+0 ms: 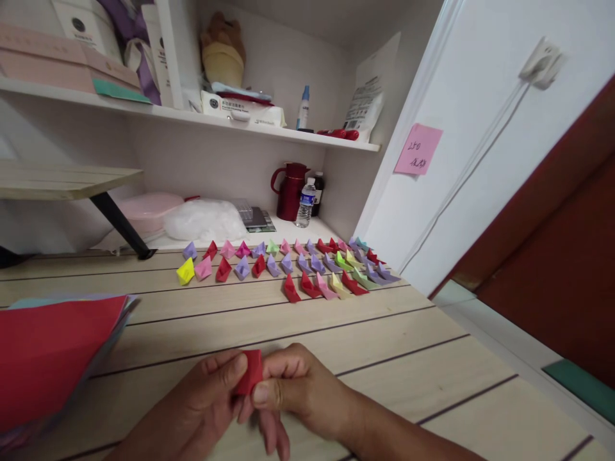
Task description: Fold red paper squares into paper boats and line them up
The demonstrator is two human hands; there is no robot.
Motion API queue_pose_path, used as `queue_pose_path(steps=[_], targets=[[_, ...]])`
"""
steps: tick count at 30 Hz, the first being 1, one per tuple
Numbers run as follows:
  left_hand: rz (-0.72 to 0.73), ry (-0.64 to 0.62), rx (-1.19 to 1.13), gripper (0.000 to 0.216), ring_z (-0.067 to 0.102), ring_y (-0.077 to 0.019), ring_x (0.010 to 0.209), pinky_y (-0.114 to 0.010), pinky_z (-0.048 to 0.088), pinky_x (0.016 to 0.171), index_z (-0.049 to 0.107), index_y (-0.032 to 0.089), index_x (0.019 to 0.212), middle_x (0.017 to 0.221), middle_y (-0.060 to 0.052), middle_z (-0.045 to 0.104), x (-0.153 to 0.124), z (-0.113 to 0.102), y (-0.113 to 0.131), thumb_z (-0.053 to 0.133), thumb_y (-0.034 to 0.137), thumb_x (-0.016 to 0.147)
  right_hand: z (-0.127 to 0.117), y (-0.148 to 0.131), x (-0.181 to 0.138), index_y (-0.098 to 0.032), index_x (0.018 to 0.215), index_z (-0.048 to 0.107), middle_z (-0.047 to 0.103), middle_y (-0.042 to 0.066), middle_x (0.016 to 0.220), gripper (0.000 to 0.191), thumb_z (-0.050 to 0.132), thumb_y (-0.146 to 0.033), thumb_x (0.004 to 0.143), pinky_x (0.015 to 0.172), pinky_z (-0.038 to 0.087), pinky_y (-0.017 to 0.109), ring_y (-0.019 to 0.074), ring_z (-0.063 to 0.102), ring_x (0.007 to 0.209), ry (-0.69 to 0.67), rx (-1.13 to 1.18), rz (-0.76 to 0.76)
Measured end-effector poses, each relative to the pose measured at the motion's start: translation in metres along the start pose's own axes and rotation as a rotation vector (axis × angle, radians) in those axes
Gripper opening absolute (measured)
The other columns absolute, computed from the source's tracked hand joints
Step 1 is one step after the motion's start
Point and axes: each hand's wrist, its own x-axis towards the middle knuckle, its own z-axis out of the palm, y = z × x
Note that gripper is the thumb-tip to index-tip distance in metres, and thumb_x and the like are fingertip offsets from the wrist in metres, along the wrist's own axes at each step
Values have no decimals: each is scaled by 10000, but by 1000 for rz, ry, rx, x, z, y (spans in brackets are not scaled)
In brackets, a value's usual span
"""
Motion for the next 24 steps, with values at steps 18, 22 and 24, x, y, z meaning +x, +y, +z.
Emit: queue_pose_path(steps=[18,22,24], targets=[[185,280,303,511,452,-298,1340,-447,327,1121,690,353,1167,1375,-76,584,1,-9,-5,771,531,694,-1,12,5,-73,637,686,612,-4,465,350,875,-368,640,447,455,156,70,558,375,-61,503,16],[239,118,402,219,513,-306,1273,-411,451,1008,786,334,858,1356,-63,584,0,-6,-2,811,444,671,0,21,3,-54,651,685,626,1,511,314,914,-256,576,460,439,132,59,579,418,-22,581,87],[239,98,335,99,563,-274,1193,-372,484,950,784,316,750,1164,-62,674,1,-7,-1,822,365,673,1,23,2,-62,639,674,614,-8,492,293,904,-233,581,453,435,138,59,564,398,-4,607,79]])
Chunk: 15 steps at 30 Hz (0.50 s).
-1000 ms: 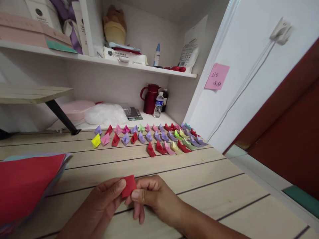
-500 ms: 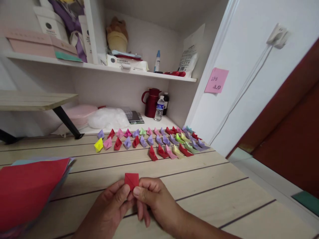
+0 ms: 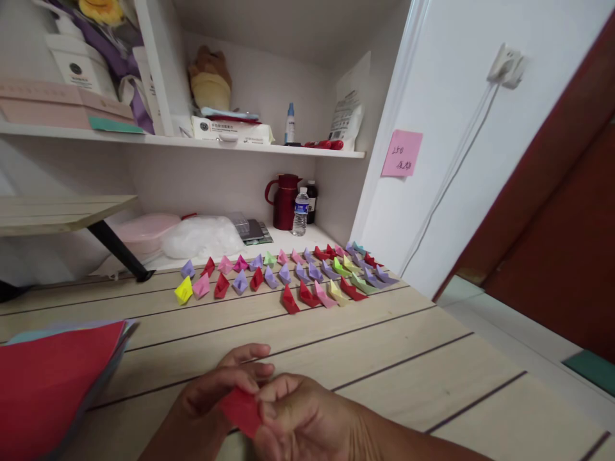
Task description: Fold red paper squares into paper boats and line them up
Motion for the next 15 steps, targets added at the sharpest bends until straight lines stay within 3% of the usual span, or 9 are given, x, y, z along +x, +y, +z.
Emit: queue_pose_path(steps=[3,7,10,12,15], targets=[[29,55,-30,78,596,-235,1087,-315,487,901,773,275,656,937,-54,694,2,-1,-2,831,327,659,0,2,2,-89,574,632,584,-21,438,306,865,-278,636,409,394,141,61,524,346,-20,-35,-38],[-51,281,-47,229,612,-192,855,-301,481,819,764,207,665,851,-44,682,3,-3,-5,817,430,656,5,-1,5,-90,563,625,555,15,394,566,627,-589,831,351,347,166,83,484,292,-1,-278,-60],[-141,390,-8,292,596,-197,792,-311,457,791,753,179,706,746,-41,686,4,-9,-10,803,463,655,13,-15,3,-92,776,670,642,47,541,578,454,-604,937,387,382,190,100,526,366,168,-639,-237],[-169,445,64,312,566,-173,722,-288,433,743,738,174,674,679,-24,661,5,-12,-12,804,477,638,18,-25,-1,-135,951,653,669,38,717,459,473,-557,954,520,452,214,107,580,523,302,-806,-388],[-164,481,203,304,504,-142,640,-256,389,659,730,177,624,612,-4,611,5,-11,-11,797,473,626,22,-33,-4,-202,1128,603,638,20,870,358,558,-499,934,697,467,255,143,594,762,327,-904,-485]])
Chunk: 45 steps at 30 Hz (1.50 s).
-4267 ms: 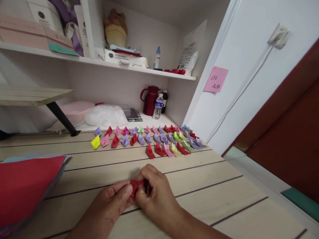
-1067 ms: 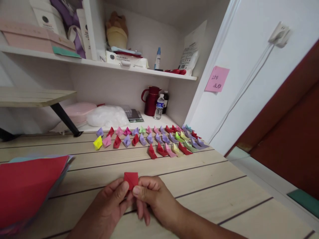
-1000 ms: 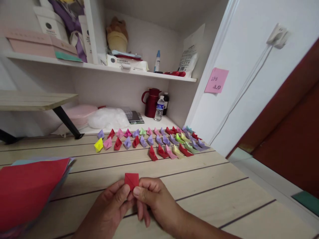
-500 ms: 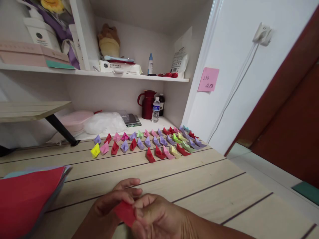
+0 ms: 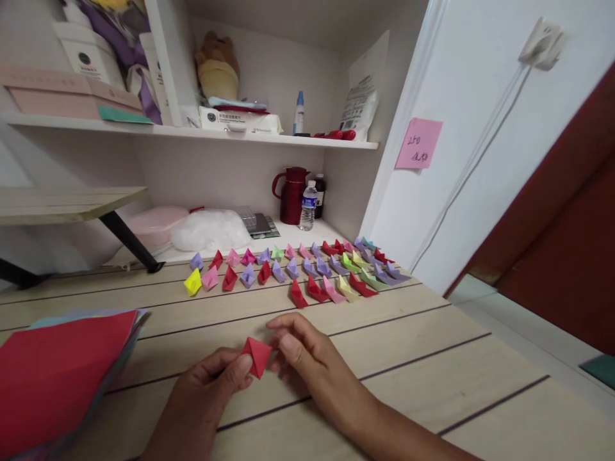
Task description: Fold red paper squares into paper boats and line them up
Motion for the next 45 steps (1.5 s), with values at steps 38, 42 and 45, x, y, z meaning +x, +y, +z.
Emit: queue_pose_path(steps=[38,42,45], targets=[[-10,51,-186,433,475,-127,505,-285,466,637,755,176,856,437,57,477,-9,9,-4,750,570,674,-8,9,13,-138,714,631,634,-19,621,300,866,-321,679,615,481,218,75,566,526,197,547,273],[-56,-79,-253,485,435,-104,465,-294,466,616,778,168,843,436,52,495,-16,17,-4,783,597,616,-6,8,11,-132,698,627,647,-5,627,283,850,-306,706,631,459,208,79,567,551,151,524,256],[-56,-109,-254,448,434,-101,464,-301,471,623,782,184,817,440,56,490,-19,20,-3,786,586,620,-2,6,8,-136,705,626,651,-1,618,275,838,-310,724,643,433,209,95,577,580,143,493,244]])
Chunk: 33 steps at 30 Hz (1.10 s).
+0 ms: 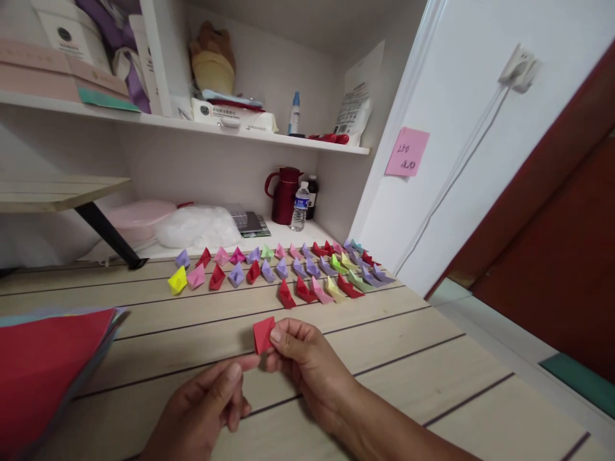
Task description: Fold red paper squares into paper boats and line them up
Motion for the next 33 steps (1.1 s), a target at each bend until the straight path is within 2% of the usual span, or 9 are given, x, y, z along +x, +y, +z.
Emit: queue_pose_path(steps=[9,12,16,19,22,24,29,33], targets=[[-2,41,26,433,408,-87,474,-287,476,635,772,168,850,457,66,473,0,-1,0,771,554,655,2,0,-1,-136,745,645,660,3,665,278,845,-326,711,639,412,216,90,543,580,12,-34,-10],[-5,20,27,435,407,-78,471,-272,468,623,766,166,832,467,66,473,0,-1,0,769,562,652,3,2,-1,-137,772,643,656,8,667,265,812,-340,750,646,401,224,96,532,591,7,-91,-34],[-24,14,59,458,328,-72,438,-237,429,542,731,166,804,394,99,342,-1,0,4,736,604,670,3,3,-2,-145,778,627,630,6,668,247,738,-361,821,660,392,246,119,517,634,12,-331,-171],[-63,33,48,475,201,-57,401,-214,361,434,626,183,632,389,125,222,-2,3,10,703,650,675,1,-2,-5,-157,781,633,600,2,702,231,684,-367,864,658,397,257,135,517,673,11,-624,-324],[-123,16,29,556,157,-43,352,-213,323,372,432,223,499,371,129,203,-2,3,13,684,693,655,0,-7,-9,-172,796,650,597,4,754,174,641,-311,901,672,407,259,143,537,717,2,-886,-480],[-154,-20,44,573,166,-42,314,-215,306,345,391,237,503,350,126,220,-2,2,13,669,716,649,0,-9,-12,-182,810,661,614,9,783,143,618,-265,918,699,418,263,145,560,744,-26,-1005,-557],[-221,-120,90,534,127,-42,316,-201,286,332,502,228,588,346,142,204,-2,0,16,667,733,641,3,-7,-14,-197,834,658,641,28,836,122,594,-223,934,732,444,271,155,599,795,-114,-1095,-630],[-263,-179,51,647,151,-30,312,-211,311,381,333,235,420,325,121,184,-4,-1,23,631,756,663,3,-7,-13,-199,831,656,640,30,835,110,608,-221,928,735,457,276,159,604,796,-135,-1074,-619]])
